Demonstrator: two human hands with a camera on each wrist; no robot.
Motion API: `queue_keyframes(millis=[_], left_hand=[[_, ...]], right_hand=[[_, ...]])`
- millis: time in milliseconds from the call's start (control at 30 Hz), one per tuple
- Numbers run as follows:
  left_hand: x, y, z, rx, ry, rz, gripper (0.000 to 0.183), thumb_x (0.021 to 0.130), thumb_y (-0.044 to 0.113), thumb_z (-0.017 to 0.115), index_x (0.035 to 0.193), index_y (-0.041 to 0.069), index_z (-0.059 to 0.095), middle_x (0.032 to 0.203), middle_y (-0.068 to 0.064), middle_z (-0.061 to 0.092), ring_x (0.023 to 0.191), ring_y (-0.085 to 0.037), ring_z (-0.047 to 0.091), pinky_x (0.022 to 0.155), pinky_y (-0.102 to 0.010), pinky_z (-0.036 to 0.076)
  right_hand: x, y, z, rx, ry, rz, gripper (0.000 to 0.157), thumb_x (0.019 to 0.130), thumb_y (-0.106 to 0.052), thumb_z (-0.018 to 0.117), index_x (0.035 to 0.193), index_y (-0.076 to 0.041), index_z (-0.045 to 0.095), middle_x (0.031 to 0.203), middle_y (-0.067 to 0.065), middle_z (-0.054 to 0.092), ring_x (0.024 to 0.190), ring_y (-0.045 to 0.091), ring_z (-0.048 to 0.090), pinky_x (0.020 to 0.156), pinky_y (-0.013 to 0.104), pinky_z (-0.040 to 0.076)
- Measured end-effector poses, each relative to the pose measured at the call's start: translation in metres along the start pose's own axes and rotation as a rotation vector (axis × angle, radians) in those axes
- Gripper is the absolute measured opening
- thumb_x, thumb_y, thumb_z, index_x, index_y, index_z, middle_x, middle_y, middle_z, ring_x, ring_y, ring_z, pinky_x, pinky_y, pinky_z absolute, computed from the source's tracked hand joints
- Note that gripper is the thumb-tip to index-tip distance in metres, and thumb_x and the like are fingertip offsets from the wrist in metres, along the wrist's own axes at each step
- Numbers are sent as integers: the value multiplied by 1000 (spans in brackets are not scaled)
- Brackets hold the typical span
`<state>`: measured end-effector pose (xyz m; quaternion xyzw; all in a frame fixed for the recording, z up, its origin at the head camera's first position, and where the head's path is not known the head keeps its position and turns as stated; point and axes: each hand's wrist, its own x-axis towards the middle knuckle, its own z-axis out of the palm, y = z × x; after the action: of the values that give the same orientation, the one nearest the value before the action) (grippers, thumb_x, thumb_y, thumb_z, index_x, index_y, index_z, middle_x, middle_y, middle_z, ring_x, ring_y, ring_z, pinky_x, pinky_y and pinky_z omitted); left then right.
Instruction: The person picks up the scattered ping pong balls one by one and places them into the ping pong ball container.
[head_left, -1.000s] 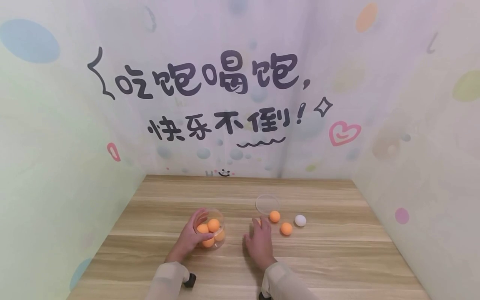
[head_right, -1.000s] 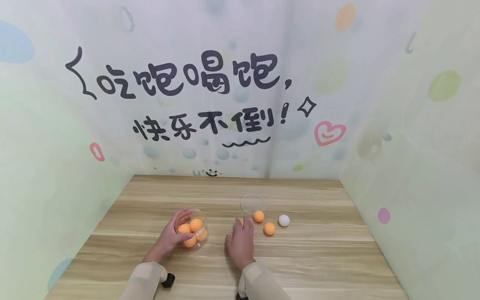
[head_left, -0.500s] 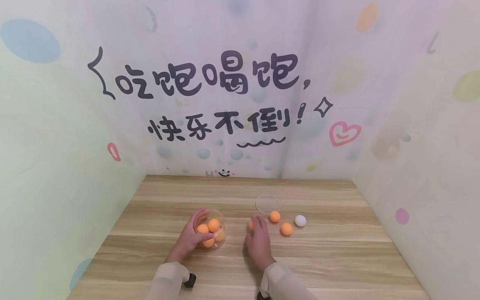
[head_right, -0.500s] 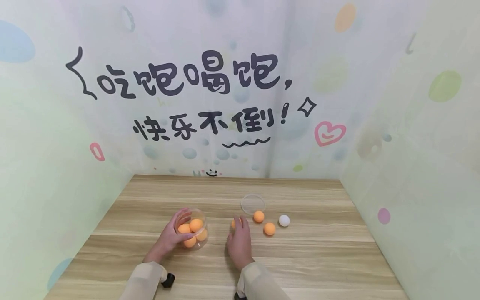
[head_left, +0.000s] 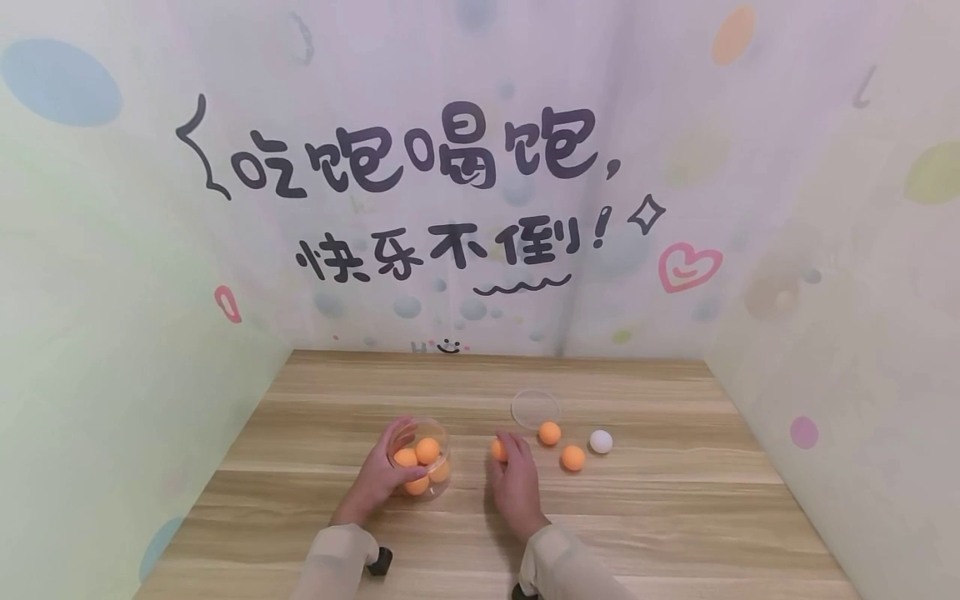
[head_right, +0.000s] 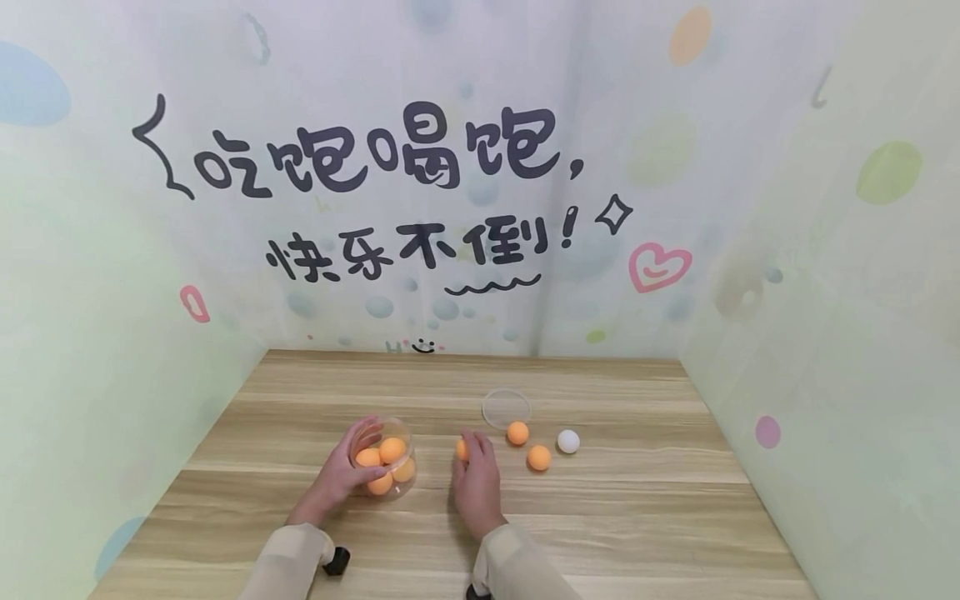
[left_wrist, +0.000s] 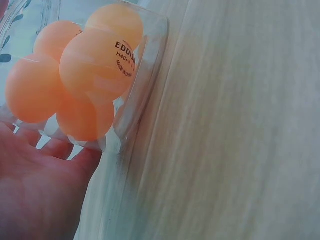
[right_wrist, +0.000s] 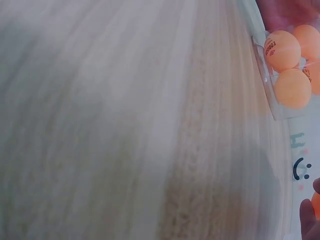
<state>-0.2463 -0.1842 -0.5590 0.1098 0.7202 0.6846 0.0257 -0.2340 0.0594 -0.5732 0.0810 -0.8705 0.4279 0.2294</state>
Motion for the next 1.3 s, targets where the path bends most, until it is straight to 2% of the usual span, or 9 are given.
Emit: queue_keyframes(millis=[167,300,500,800,1100,1300], left_hand=[[-1,1,0,8,-3,-1,94,75,1,81,151,6,25,152,-15,35,141,-35,28,111,-50,28],[-1,1,-1,10,-3,1,93,75,2,82,151,7,27,152,-17,34,140,-35,29,110,-51,28],[-2,0,-1,17,-8,19,90,75,0,81,149,8,30,151,-18,35,140,-38,29,110,-51,28],[-1,0,-1,5,-8,58,86,76,-4,79,148,3,31,149,-25,34,138,-44,29,108,-41,35],[0,-1,-1,8,-2,51,86,76,-3,79,148,4,31,150,-23,34,138,-42,30,106,-33,37],[-1,-2,-1,3,2,40,87,76,-3,79,148,6,32,150,-23,34,138,-41,30,107,-37,36]], right_hand=[[1,-2,1,20,7,12,45,82,9,69,125,0,59,122,16,57,112,32,57,96,46,47],[1,-3,3,36,19,6,44,82,7,71,124,1,60,120,16,59,109,30,58,92,45,50],[2,-8,5,111,-27,58,44,85,0,72,127,-3,58,120,11,60,105,23,59,86,34,54],[3,-24,4,251,-69,125,43,87,-3,72,128,-4,58,118,10,61,102,23,62,82,27,55],[2,-40,8,315,-101,79,42,88,-6,71,128,-4,58,120,11,62,105,25,62,80,24,55],[1,-48,10,317,-124,80,42,88,-8,71,128,-4,58,122,10,62,107,23,61,79,21,54]])
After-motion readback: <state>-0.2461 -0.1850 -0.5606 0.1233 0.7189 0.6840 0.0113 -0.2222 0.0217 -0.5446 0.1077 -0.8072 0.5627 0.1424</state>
